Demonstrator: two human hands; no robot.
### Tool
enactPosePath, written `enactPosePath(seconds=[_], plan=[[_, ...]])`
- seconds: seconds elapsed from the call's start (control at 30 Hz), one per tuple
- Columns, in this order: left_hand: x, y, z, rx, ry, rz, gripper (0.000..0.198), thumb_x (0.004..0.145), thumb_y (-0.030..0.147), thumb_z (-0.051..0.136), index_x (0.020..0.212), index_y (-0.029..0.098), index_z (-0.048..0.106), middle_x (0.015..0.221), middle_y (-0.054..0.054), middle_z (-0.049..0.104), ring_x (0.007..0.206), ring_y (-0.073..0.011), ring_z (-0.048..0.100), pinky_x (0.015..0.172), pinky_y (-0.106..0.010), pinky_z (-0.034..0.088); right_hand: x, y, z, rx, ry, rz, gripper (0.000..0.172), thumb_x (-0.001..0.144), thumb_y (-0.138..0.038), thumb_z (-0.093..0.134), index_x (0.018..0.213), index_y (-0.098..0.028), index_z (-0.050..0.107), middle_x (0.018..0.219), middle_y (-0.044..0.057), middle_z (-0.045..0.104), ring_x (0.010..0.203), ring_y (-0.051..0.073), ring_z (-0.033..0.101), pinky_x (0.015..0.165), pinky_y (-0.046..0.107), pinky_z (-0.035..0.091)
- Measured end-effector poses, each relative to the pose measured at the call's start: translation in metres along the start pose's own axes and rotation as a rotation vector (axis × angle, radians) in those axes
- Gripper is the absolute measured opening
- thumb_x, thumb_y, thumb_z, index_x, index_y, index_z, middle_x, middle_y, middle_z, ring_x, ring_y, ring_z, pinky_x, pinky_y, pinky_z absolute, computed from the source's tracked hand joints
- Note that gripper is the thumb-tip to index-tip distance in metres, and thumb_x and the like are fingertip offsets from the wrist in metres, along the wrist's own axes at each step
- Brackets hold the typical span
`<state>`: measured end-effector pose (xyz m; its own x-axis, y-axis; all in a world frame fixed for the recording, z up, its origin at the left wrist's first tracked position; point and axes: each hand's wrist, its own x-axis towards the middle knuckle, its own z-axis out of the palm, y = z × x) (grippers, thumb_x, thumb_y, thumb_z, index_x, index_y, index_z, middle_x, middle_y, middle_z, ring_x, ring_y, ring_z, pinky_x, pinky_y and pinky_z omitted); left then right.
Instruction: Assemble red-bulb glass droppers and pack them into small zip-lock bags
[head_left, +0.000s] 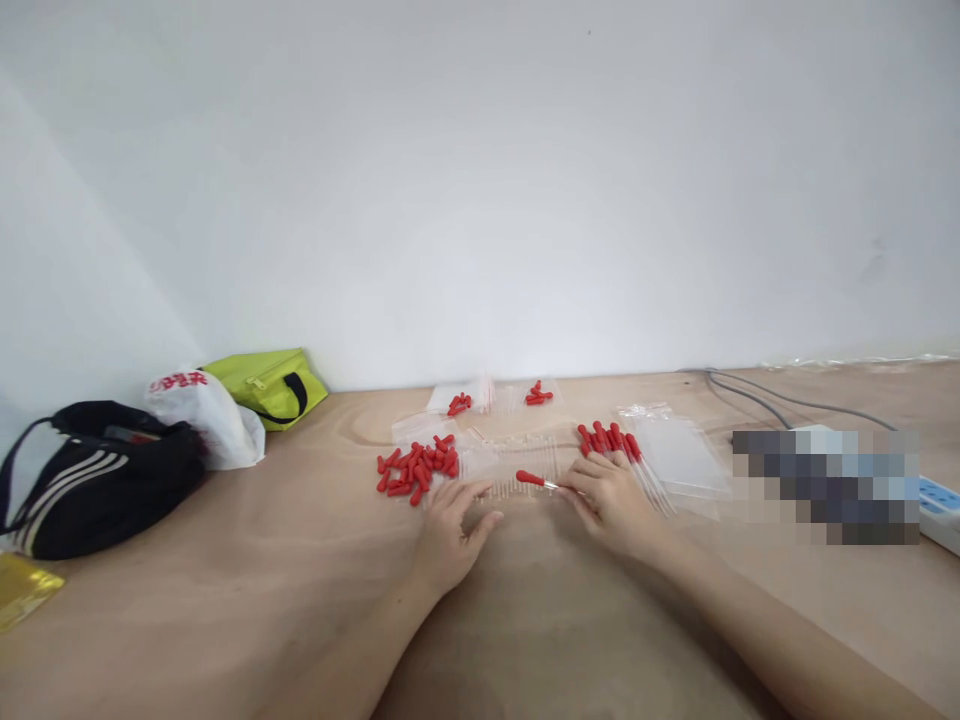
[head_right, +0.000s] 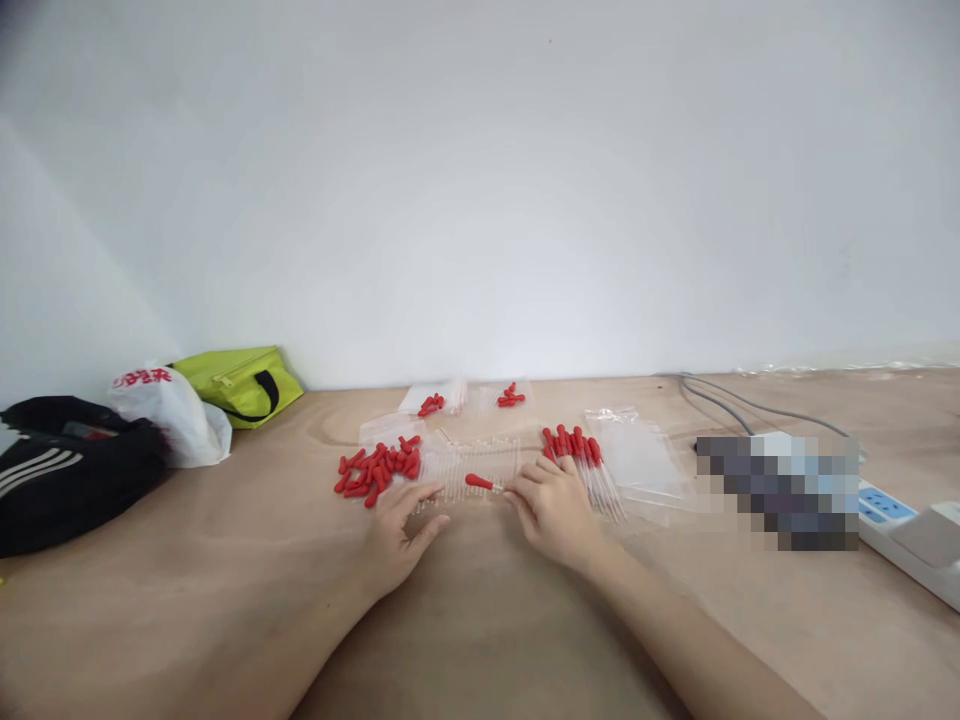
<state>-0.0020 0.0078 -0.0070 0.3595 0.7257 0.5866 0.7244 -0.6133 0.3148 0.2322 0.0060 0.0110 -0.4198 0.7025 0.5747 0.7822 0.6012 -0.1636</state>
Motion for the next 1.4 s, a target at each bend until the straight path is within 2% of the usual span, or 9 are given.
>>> enactPosePath(seconds=[0.2,0.33,0.4,0.57,0.9,1.1,1.27,1.33,1.4], plan=[[-0.002,0.008,0.000,-0.067,-0.049,0.104,0.037,0.084,0.039,0.049,0.115,0.021,0.047,0.100,-0.007,0.062,0.093,-0.0211,0.055,0.082,-0.037,0.039,-0.006,-0.018,0.020,0.100,0.067,-0.126,0.025,0.086,-0.018,0.038,0.085,-0.020,0.062,0.072,0.002,0.061,0.066,0.012,0.049,0.069,0.030,0.023],[0.000,0.010,0.002,-0.133,-0.068,0.163,0.022,0.086,0.037,0.046,0.094,0.021,0.059,0.082,-0.002,0.066,0.077,-0.0168,0.058,0.078,-0.034,0.040,-0.010,-0.024,0.029,0.138,0.085,-0.171,0.025,0.087,-0.017,0.037,0.082,-0.018,0.061,0.071,0.002,0.061,0.063,0.011,0.050,0.072,0.031,0.022],[0.000,0.009,0.003,-0.153,-0.053,0.180,0.023,0.087,0.037,0.046,0.081,0.021,0.061,0.070,0.000,0.065,0.067,-0.0145,0.057,0.075,-0.033,0.039,-0.011,-0.023,0.031,0.134,0.106,-0.170,0.025,0.087,-0.018,0.037,0.080,-0.018,0.061,0.069,0.001,0.061,0.061,0.011,0.049,0.073,0.031,0.022],[-0.002,0.008,0.004,-0.174,-0.055,0.157,0.031,0.088,0.039,0.043,0.076,0.021,0.064,0.064,0.000,0.065,0.061,-0.0135,0.056,0.072,-0.033,0.036,-0.013,-0.020,0.031,0.110,0.125,-0.182,0.023,0.086,-0.017,0.039,0.079,-0.019,0.060,0.068,-0.001,0.061,0.060,0.009,0.050,0.074,0.031,0.021],[0.001,0.015,-0.004,-0.224,-0.208,0.007,0.031,0.086,0.040,0.044,0.070,0.022,0.065,0.063,0.000,0.066,0.062,-0.0150,0.058,0.075,-0.035,0.036,-0.014,-0.021,0.026,0.111,0.057,-0.145,0.025,0.087,-0.019,0.037,0.078,-0.020,0.061,0.069,-0.001,0.062,0.063,0.010,0.052,0.076,0.031,0.022],[0.001,0.017,-0.002,-0.175,-0.225,0.049,0.017,0.083,0.030,0.051,0.075,0.023,0.064,0.069,0.001,0.067,0.068,-0.0152,0.059,0.077,-0.035,0.035,-0.014,-0.022,0.028,0.174,0.037,-0.168,0.025,0.087,-0.015,0.036,0.079,-0.018,0.059,0.071,0.000,0.062,0.063,0.011,0.049,0.075,0.032,0.022],[0.003,0.017,-0.003,-0.090,-0.220,0.011,0.013,0.078,0.028,0.056,0.089,0.025,0.063,0.087,-0.001,0.066,0.084,-0.0194,0.057,0.080,-0.038,0.035,-0.007,-0.024,0.026,0.047,0.002,-0.164,0.019,0.083,-0.018,0.043,0.076,-0.020,0.061,0.069,0.001,0.061,0.072,0.015,0.047,0.071,0.032,0.021],[0.003,0.013,-0.002,-0.032,-0.162,-0.020,0.027,0.076,0.030,0.059,0.102,0.025,0.059,0.098,-0.003,0.063,0.093,-0.0222,0.055,0.082,-0.040,0.035,-0.002,-0.017,0.020,-0.003,0.002,-0.110,0.020,0.082,-0.018,0.044,0.075,-0.020,0.062,0.071,0.002,0.061,0.073,0.016,0.047,0.068,0.032,0.021],[0.002,0.007,-0.001,0.024,-0.084,-0.083,0.031,0.077,0.030,0.057,0.107,0.024,0.055,0.102,-0.005,0.061,0.097,-0.0234,0.053,0.084,-0.042,0.034,0.002,-0.004,0.014,-0.040,0.065,0.045,0.021,0.083,-0.020,0.043,0.076,-0.020,0.063,0.073,0.003,0.062,0.073,0.016,0.049,0.067,0.031,0.021]])
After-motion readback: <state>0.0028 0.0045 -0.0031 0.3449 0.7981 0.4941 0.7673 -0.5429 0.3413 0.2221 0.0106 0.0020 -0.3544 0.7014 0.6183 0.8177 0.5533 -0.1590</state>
